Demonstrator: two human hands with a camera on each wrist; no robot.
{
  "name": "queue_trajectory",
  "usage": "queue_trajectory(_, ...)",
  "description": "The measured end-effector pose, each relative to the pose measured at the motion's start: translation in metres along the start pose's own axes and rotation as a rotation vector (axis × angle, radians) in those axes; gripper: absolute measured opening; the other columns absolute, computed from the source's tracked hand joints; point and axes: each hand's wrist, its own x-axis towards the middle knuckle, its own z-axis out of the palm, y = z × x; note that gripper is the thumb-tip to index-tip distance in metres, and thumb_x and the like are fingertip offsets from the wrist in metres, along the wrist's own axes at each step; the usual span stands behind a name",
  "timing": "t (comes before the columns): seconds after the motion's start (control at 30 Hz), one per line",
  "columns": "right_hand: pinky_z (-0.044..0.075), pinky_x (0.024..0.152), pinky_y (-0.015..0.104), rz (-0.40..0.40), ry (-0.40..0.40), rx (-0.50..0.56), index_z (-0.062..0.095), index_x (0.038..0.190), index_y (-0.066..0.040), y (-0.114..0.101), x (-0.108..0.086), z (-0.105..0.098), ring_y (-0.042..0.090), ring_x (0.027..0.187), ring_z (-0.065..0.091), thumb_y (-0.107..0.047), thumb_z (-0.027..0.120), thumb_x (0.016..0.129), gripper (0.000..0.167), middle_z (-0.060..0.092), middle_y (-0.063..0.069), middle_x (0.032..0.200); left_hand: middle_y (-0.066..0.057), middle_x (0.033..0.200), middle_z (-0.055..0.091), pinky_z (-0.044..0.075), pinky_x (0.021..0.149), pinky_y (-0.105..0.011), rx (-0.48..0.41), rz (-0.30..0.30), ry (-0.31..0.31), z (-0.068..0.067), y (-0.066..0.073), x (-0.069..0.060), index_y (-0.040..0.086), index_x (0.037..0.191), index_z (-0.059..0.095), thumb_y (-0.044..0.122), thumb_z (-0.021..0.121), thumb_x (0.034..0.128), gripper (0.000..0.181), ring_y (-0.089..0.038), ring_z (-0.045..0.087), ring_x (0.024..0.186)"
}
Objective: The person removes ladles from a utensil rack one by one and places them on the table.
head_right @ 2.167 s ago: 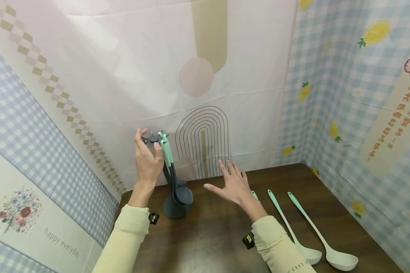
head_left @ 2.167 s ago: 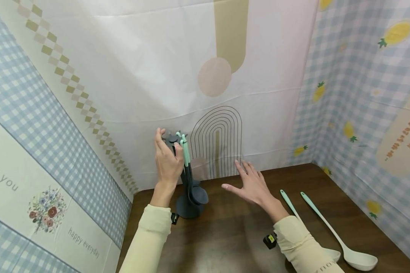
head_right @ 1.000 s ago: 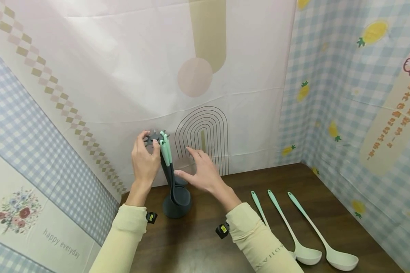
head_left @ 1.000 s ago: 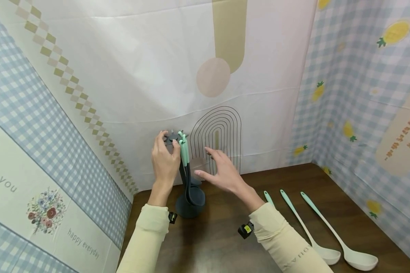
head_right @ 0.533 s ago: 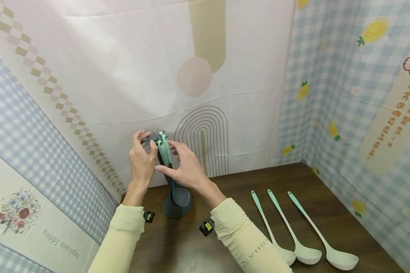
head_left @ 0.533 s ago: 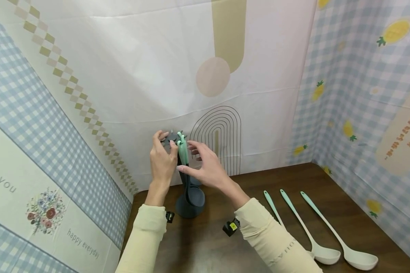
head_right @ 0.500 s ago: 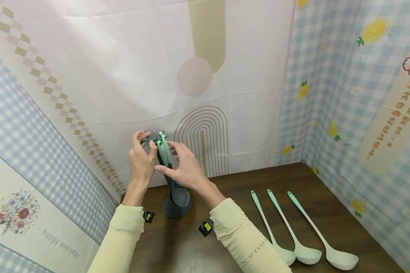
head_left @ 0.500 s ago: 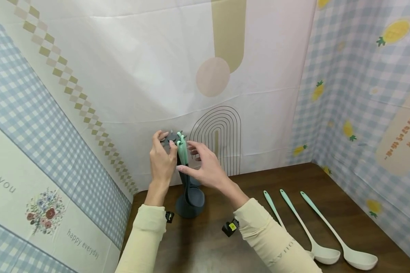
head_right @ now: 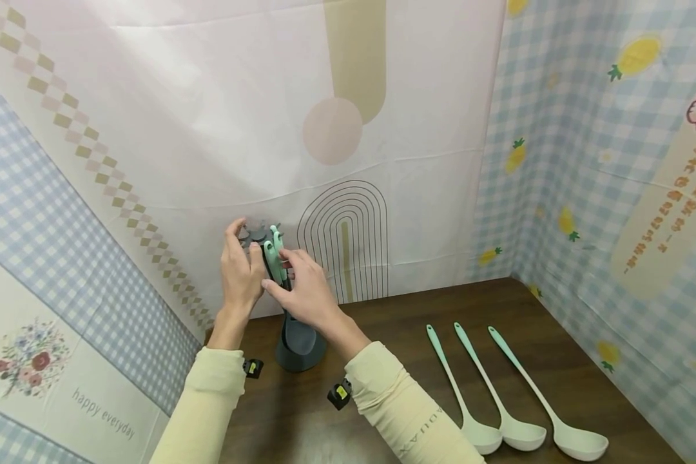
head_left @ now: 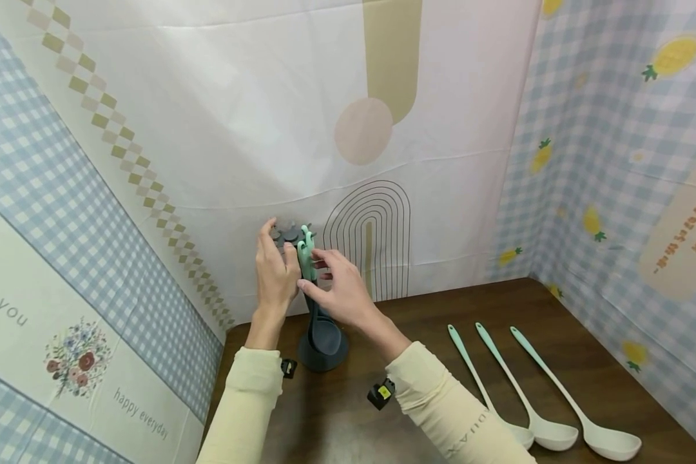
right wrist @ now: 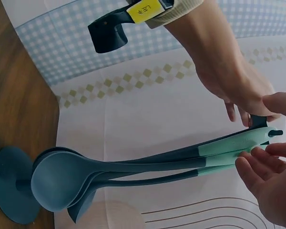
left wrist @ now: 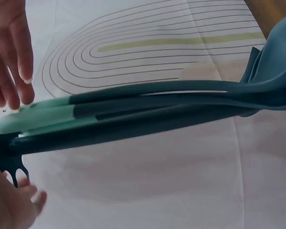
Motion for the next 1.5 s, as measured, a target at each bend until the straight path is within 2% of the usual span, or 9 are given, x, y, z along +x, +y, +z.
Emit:
queue_trajectory(0.1,0.057,0.099,0.038,0.004,0.008,-0.017,0.054,0.150,0.002,-0.002,-0.001,0.002,0.031,0.124,0.064,-0.015,0.071,0.100,0.055,0.061,0.017,0.138,-0.026,0.154,0.044,0.050,0.091,-0.059,-0.003,-0.038,-0.010,-0.001,0.003,0.000,-0.001,0.155,0.038,0.011,0.044,0.1036,0.053,-0.047,0.057,0.117)
queue_trajectory(0.13,0.057,0.098,0.038,0.007,0.013,-0.020,0.054,0.150,0.002,-0.002,-0.001,0.003,0.031,0.124,0.064,-0.013,0.070,0.100,0.054,0.061,0.016,0.140,-0.026,0.155,0.043,0.050,0.094,-0.059,-0.008,-0.053,-0.015,-0.002,0.003,0.000,-0.001,0.155,0.038,0.011,0.044,0.1037,0.053,-0.047,0.056,0.123)
queue_trajectory(0.3,0.059,0.095,0.038,0.033,0.043,-0.030,0.056,0.149,0.002,-0.004,-0.004,0.012,0.031,0.122,0.066,-0.008,0.068,0.100,0.052,0.060,0.016,0.140,-0.025,0.153,0.045,0.050,0.092,-0.058,-0.026,-0.107,-0.036,-0.003,0.005,-0.002,-0.002,0.156,0.038,0.011,0.042,0.1043,0.053,-0.044,0.056,0.122)
queue_trajectory(0.47,0.060,0.093,0.037,0.071,0.069,-0.013,0.056,0.148,0.003,-0.005,-0.006,0.022,0.031,0.122,0.067,-0.005,0.067,0.099,0.051,0.059,0.018,0.138,-0.025,0.154,0.045,0.050,0.090,-0.059,-0.029,-0.121,-0.038,-0.004,0.004,-0.002,-0.003,0.156,0.039,0.011,0.042,0.1048,0.053,-0.045,0.057,0.121)
queue_trajectory(0.7,0.058,0.091,0.045,0.112,0.090,-0.054,0.055,0.150,0.002,-0.009,-0.006,0.030,0.033,0.122,0.065,-0.008,0.068,0.097,0.055,0.057,0.018,0.141,-0.024,0.153,0.045,0.050,0.081,-0.056,-0.016,-0.138,-0.042,-0.005,0.007,0.000,-0.004,0.156,0.040,0.013,0.040,0.1043,0.054,-0.043,0.057,0.105)
queue_trajectory(0.9,0.057,0.084,0.042,0.057,0.167,-0.078,0.056,0.148,0.002,-0.004,-0.003,0.037,0.032,0.108,0.067,-0.007,0.067,0.098,0.051,0.058,0.021,0.130,-0.024,0.153,0.046,0.049,0.076,-0.054,0.004,-0.138,-0.051,-0.004,0.010,0.000,-0.005,0.155,0.041,0.012,0.040,0.1038,0.054,-0.043,0.057,0.097)
queue_trajectory(1.2,0.061,0.081,0.039,-0.113,0.301,-0.153,0.063,0.131,0.005,0.002,0.017,0.036,0.033,0.100,0.069,-0.001,0.072,0.098,0.034,0.057,0.019,0.121,-0.023,0.155,0.045,0.051,0.082,-0.056,0.014,-0.124,-0.054,-0.003,0.013,-0.001,-0.006,0.157,0.041,0.014,0.039,0.1041,0.056,-0.044,0.059,0.113)
queue_trajectory(1.4,0.060,0.078,0.032,-0.111,0.324,-0.253,0.066,0.118,0.002,0.003,0.026,0.035,0.024,0.091,0.070,-0.003,0.078,0.093,0.028,0.059,0.014,0.113,-0.023,0.157,0.044,0.052,0.087,-0.056,0.018,-0.129,-0.067,-0.004,0.016,-0.002,-0.005,0.158,0.040,0.014,0.039,0.1045,0.057,-0.044,0.058,0.119)
queue_trajectory(1.5,0.060,0.078,0.029,-0.109,0.314,-0.265,0.065,0.112,0.003,0.004,0.030,0.032,0.024,0.089,0.069,-0.002,0.079,0.092,0.025,0.060,0.014,0.108,-0.022,0.158,0.044,0.051,0.090,-0.059,0.030,-0.133,-0.071,-0.004,0.016,-0.003,-0.004,0.158,0.040,0.016,0.040,0.1041,0.058,-0.045,0.060,0.113)
